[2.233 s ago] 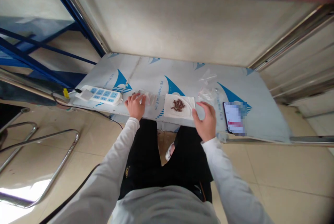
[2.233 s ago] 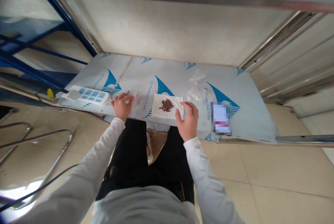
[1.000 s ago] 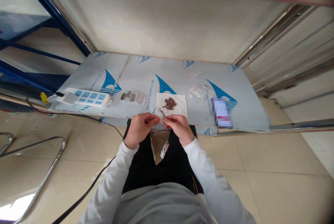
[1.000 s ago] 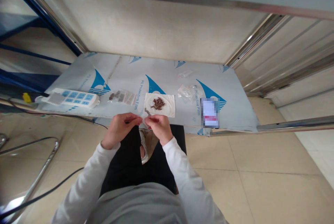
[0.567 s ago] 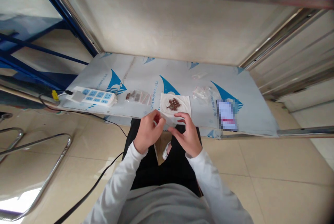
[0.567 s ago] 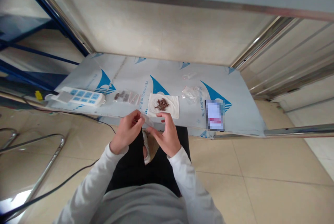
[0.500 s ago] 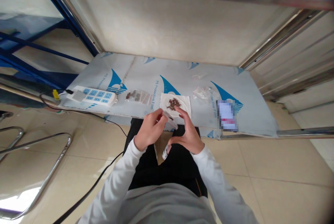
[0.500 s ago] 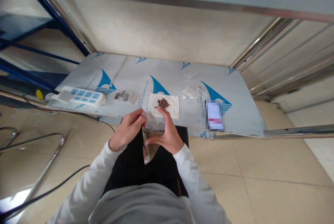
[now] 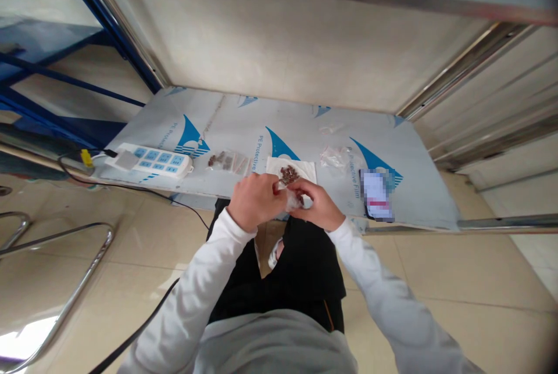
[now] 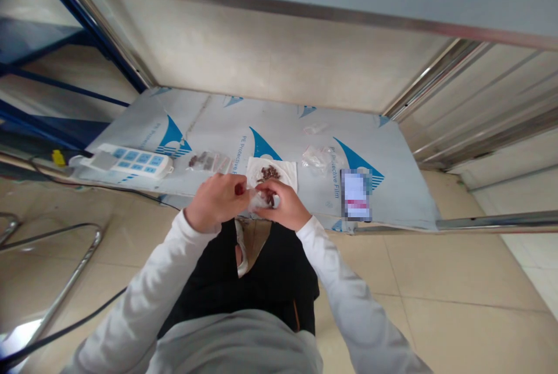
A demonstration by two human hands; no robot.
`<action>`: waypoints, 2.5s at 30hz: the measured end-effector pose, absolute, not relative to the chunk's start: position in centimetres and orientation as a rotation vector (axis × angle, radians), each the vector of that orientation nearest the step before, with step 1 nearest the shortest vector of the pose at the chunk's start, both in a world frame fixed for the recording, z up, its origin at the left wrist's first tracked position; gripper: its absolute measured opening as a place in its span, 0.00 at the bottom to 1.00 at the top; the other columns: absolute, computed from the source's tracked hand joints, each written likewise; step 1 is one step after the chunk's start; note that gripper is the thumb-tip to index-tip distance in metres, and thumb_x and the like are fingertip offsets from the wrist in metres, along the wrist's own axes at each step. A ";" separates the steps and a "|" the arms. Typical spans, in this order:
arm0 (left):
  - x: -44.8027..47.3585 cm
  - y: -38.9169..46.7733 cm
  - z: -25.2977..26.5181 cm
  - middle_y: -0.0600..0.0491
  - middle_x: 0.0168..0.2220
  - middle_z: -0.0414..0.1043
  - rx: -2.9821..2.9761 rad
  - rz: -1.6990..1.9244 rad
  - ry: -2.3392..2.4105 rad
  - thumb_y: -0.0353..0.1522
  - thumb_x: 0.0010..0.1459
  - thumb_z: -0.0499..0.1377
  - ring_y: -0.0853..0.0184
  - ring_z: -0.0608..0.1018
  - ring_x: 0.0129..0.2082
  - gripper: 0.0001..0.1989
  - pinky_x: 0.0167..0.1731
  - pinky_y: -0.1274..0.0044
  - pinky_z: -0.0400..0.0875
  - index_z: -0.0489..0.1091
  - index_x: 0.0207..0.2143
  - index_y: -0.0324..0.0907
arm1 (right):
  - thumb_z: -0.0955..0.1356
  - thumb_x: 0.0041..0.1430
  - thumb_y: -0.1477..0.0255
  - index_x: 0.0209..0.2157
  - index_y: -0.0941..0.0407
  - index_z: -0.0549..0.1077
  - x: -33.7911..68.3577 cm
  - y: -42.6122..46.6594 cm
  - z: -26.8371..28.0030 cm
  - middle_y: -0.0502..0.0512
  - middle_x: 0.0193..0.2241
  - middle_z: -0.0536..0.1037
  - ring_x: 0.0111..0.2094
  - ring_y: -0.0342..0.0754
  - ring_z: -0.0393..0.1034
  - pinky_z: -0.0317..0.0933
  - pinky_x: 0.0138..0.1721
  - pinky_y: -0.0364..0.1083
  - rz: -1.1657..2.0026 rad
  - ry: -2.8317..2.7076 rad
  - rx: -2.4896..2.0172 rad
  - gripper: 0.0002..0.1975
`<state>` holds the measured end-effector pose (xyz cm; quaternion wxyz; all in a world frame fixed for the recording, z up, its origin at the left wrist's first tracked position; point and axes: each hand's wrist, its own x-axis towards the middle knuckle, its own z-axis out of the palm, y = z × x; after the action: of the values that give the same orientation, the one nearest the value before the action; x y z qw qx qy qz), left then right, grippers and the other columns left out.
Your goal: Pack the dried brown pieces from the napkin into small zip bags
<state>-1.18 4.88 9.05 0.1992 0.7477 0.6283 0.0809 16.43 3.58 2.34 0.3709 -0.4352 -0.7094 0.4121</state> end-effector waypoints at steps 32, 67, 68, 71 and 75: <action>-8.4 5.8 -0.4 0.46 0.35 0.78 1.694 0.225 2.177 0.41 0.59 0.49 0.54 0.79 0.38 0.16 0.34 0.70 0.68 0.73 0.35 0.44 | 0.61 0.59 0.83 0.40 0.61 0.75 13.2 14.0 4.5 0.65 0.42 0.76 0.47 0.56 0.66 0.57 0.40 0.50 -0.491 -3.320 -1.572 0.13; -7.7 10.7 -3.6 0.44 0.49 0.71 1.870 0.492 2.229 0.42 0.60 0.53 0.54 0.70 0.51 0.19 0.49 0.68 0.62 0.69 0.49 0.42 | 0.72 0.48 0.55 0.55 0.59 0.65 26.6 15.8 2.9 0.68 0.44 0.74 0.46 0.67 0.67 0.61 0.41 0.58 -0.099 -2.309 -2.146 0.36; -7.5 10.9 -3.6 0.43 0.50 0.70 1.883 0.462 2.239 0.43 0.59 0.54 0.53 0.69 0.52 0.21 0.50 0.67 0.61 0.69 0.51 0.43 | 0.73 0.45 0.53 0.57 0.60 0.62 27.5 15.8 2.5 0.71 0.47 0.72 0.48 0.69 0.65 0.61 0.42 0.59 -0.086 -2.260 -2.211 0.42; -7.2 11.7 -3.9 0.42 0.54 0.67 1.889 0.426 2.274 0.43 0.59 0.54 0.51 0.67 0.54 0.23 0.51 0.65 0.60 0.66 0.54 0.44 | 0.74 0.38 0.49 0.62 0.62 0.54 29.3 14.8 1.4 0.77 0.54 0.64 0.53 0.72 0.60 0.59 0.45 0.62 -0.058 -2.137 -2.272 0.54; -7.9 12.9 -4.3 0.39 0.55 0.65 1.805 0.388 2.356 0.39 0.61 0.51 0.53 0.68 0.54 0.21 0.50 0.67 0.62 0.67 0.53 0.40 | 0.70 0.46 0.49 0.61 0.62 0.55 30.2 11.8 0.8 0.74 0.54 0.64 0.55 0.67 0.59 0.57 0.51 0.61 -0.079 -1.909 -2.132 0.48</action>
<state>-7.94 12.86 -4.31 0.0742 0.6014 0.7849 0.1293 30.15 11.77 0.77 0.1386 -0.7375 -0.6604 -0.0274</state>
